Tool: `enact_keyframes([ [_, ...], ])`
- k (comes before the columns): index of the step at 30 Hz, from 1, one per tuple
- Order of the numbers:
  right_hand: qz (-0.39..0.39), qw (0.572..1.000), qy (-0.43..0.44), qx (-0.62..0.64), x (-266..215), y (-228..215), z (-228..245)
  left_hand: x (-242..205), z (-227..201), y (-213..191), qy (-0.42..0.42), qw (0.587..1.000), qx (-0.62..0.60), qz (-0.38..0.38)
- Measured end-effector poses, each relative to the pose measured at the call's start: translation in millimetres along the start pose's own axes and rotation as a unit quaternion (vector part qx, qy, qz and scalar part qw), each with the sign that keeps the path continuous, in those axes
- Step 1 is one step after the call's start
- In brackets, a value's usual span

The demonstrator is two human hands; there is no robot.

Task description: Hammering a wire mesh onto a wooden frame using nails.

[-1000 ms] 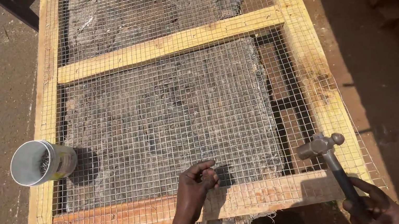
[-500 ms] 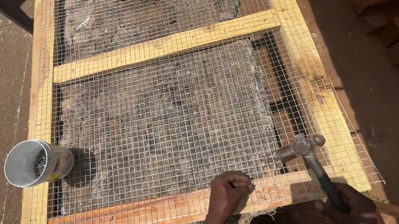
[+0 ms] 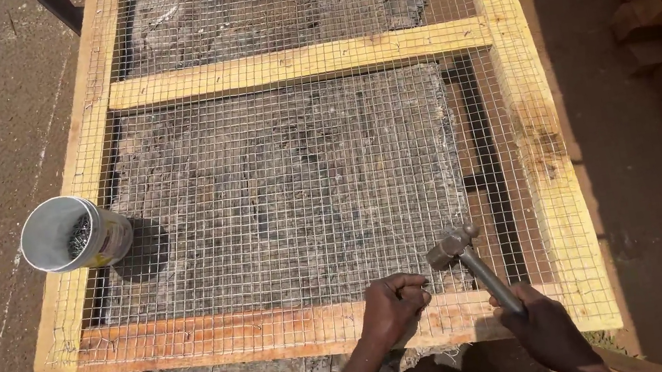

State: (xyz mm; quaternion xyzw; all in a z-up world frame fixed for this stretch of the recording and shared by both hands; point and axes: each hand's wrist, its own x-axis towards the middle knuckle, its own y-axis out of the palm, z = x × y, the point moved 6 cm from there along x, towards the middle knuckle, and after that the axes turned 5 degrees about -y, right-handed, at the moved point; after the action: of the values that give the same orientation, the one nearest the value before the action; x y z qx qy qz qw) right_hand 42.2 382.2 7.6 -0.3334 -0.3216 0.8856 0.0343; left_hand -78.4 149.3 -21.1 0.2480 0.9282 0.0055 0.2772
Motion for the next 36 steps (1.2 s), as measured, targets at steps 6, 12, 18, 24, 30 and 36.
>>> enact_keyframes([
  [6, -0.016, 0.993, -0.081, 0.08, 13.7, -3.5, -26.5, -1.8, 6.1, 7.5, 0.009, 0.997, 0.047, -0.068],
  [12, 0.028, 0.989, -0.072, 0.123, 14.5, -5.2, -35.4, -16.0, -12.5, 18.8, 0.055, 0.986, 0.099, -0.119],
  [18, 0.068, 0.988, -0.035, 0.133, 14.3, -16.4, -34.1, -17.2, -9.2, 20.6, 0.015, 0.987, 0.084, -0.136],
  [24, 0.091, 0.972, -0.001, 0.215, 10.1, -27.7, -51.5, -11.6, 0.2, 20.5, 0.001, 0.987, 0.069, -0.146],
  [30, 0.09, 0.978, -0.01, 0.19, 7.6, -43.0, -52.9, -21.1, -9.3, 27.4, -0.023, 0.981, 0.12, -0.154],
  [36, 0.112, 0.983, 0.015, 0.146, 0.0, -45.5, -52.9, -23.4, -4.7, 27.3, 0.052, 0.976, 0.121, -0.171],
])
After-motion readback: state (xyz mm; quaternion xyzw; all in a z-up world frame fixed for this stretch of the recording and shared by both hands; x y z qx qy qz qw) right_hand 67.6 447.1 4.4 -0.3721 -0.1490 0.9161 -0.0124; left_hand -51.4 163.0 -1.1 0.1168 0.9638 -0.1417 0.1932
